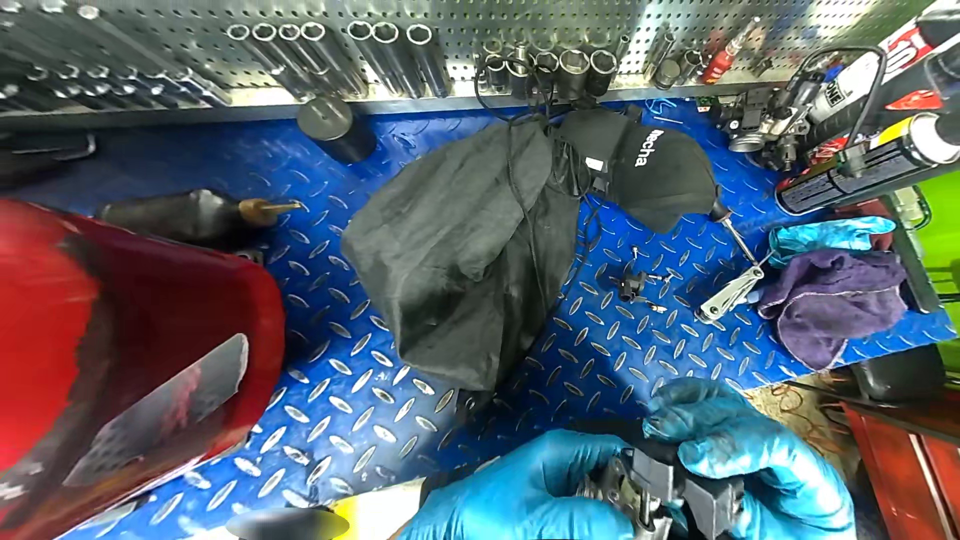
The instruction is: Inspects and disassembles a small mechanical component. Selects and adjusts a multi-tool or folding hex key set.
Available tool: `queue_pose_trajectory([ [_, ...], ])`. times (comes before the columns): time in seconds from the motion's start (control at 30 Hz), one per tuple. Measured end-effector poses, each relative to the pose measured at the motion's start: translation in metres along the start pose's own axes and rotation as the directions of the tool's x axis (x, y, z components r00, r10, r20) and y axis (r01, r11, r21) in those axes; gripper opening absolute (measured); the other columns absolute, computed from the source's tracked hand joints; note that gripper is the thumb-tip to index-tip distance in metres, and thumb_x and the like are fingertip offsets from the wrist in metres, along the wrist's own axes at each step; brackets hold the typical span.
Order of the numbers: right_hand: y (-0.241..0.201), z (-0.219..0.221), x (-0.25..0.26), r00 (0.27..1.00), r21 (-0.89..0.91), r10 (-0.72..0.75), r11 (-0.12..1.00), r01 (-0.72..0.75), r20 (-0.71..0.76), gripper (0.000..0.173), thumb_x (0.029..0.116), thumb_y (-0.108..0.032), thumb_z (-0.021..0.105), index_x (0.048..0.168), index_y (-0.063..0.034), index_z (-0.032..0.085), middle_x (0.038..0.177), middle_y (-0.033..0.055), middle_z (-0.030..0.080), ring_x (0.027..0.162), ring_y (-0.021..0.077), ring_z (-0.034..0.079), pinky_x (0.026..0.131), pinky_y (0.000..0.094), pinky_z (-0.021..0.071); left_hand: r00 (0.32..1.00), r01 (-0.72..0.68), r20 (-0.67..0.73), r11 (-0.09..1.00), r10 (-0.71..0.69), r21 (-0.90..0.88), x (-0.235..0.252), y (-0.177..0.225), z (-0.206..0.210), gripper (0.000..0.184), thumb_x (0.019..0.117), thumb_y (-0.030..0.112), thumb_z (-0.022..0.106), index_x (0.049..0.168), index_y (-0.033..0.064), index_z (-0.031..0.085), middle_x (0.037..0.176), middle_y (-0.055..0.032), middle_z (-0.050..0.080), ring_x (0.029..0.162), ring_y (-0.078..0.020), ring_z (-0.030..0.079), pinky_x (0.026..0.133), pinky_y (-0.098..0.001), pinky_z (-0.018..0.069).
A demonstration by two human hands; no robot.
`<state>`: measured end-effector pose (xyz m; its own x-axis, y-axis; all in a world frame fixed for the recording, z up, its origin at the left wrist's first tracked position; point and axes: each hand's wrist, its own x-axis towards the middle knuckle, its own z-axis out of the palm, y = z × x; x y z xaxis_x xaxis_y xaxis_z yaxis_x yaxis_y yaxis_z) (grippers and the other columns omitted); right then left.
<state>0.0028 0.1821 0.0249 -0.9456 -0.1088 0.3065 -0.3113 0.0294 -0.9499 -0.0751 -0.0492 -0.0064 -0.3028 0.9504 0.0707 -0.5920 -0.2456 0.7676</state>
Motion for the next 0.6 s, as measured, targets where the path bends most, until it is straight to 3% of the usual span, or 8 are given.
queue_pose_trajectory([
  [0.07,0.003,0.003,0.000,0.999,0.014,0.035,0.999,-0.035,-0.009,0.018,0.1017,-0.020,0.065,0.120,-0.0164,0.067,0.121,0.0016,0.073,0.122,0.0140,0.063,0.112,0.0356,0.0436,0.998,-0.058,0.017,0.998,0.058,-0.024,0.000,-0.005,0.000,0.031,0.1066,0.036,0.052,0.119,0.0116,0.065,0.108,0.0128,0.067,0.098,0.0114,0.058,0.085,-0.0114,0.0475],
  [0.13,0.006,0.007,-0.001,0.995,0.080,0.094,0.993,-0.092,-0.022,0.022,0.0988,-0.017,0.069,0.120,-0.0168,0.067,0.121,0.0027,0.072,0.119,0.0145,0.065,0.108,0.0351,0.0484,0.996,-0.088,0.008,0.996,0.088,-0.025,-0.002,-0.008,-0.001,0.036,0.1078,0.041,0.048,0.122,0.0136,0.066,0.110,0.0134,0.068,0.101,0.0118,0.058,0.088,-0.0112,0.0479],
  [0.27,0.010,0.014,-0.004,0.984,0.199,0.167,0.968,-0.154,-0.054,0.030,0.0943,-0.010,0.073,0.123,-0.0169,0.067,0.125,0.0038,0.071,0.123,0.0176,0.064,0.106,0.0360,0.0536,0.994,-0.013,-0.109,1.000,0.011,-0.017,-0.007,-0.004,0.002,0.043,0.1062,0.053,0.043,0.116,0.0224,0.071,0.104,0.0194,0.071,0.096,0.0138,0.061,0.084,-0.0098,0.0498],
  [0.43,0.013,0.013,-0.002,0.988,0.179,0.156,0.972,-0.150,-0.016,0.031,0.0965,-0.007,0.069,0.126,-0.0164,0.065,0.129,0.0060,0.069,0.126,0.0193,0.063,0.108,0.0375,0.0522,0.996,-0.006,-0.089,0.993,-0.004,-0.118,-0.008,-0.010,-0.001,0.052,0.1045,0.060,0.040,0.118,0.0211,0.071,0.109,0.0095,0.074,0.099,0.0037,0.067,0.086,-0.0177,0.0557],
  [0.5,0.012,0.010,-0.003,0.989,0.251,0.141,0.957,-0.149,0.048,0.033,0.0960,-0.004,0.063,0.128,-0.0153,0.063,0.133,0.0104,0.065,0.130,0.0237,0.059,0.110,0.0416,0.0497,0.996,-0.033,-0.090,0.994,0.024,-0.099,-0.008,-0.009,0.000,0.045,0.1058,0.057,0.040,0.115,0.0245,0.071,0.108,0.0148,0.073,0.101,0.0082,0.064,0.086,-0.0144,0.0534],
  [0.6,0.008,0.009,-0.003,0.984,0.352,0.152,0.919,-0.176,0.094,0.033,0.1005,-0.025,0.060,0.132,-0.0166,0.062,0.140,0.0102,0.061,0.134,0.0244,0.055,0.113,0.0426,0.0450,0.994,-0.086,-0.067,0.995,0.083,-0.041,-0.009,-0.008,-0.002,0.042,0.1081,0.050,0.041,0.122,0.0222,0.069,0.111,0.0176,0.069,0.104,0.0123,0.059,0.091,-0.0111,0.0488],
])
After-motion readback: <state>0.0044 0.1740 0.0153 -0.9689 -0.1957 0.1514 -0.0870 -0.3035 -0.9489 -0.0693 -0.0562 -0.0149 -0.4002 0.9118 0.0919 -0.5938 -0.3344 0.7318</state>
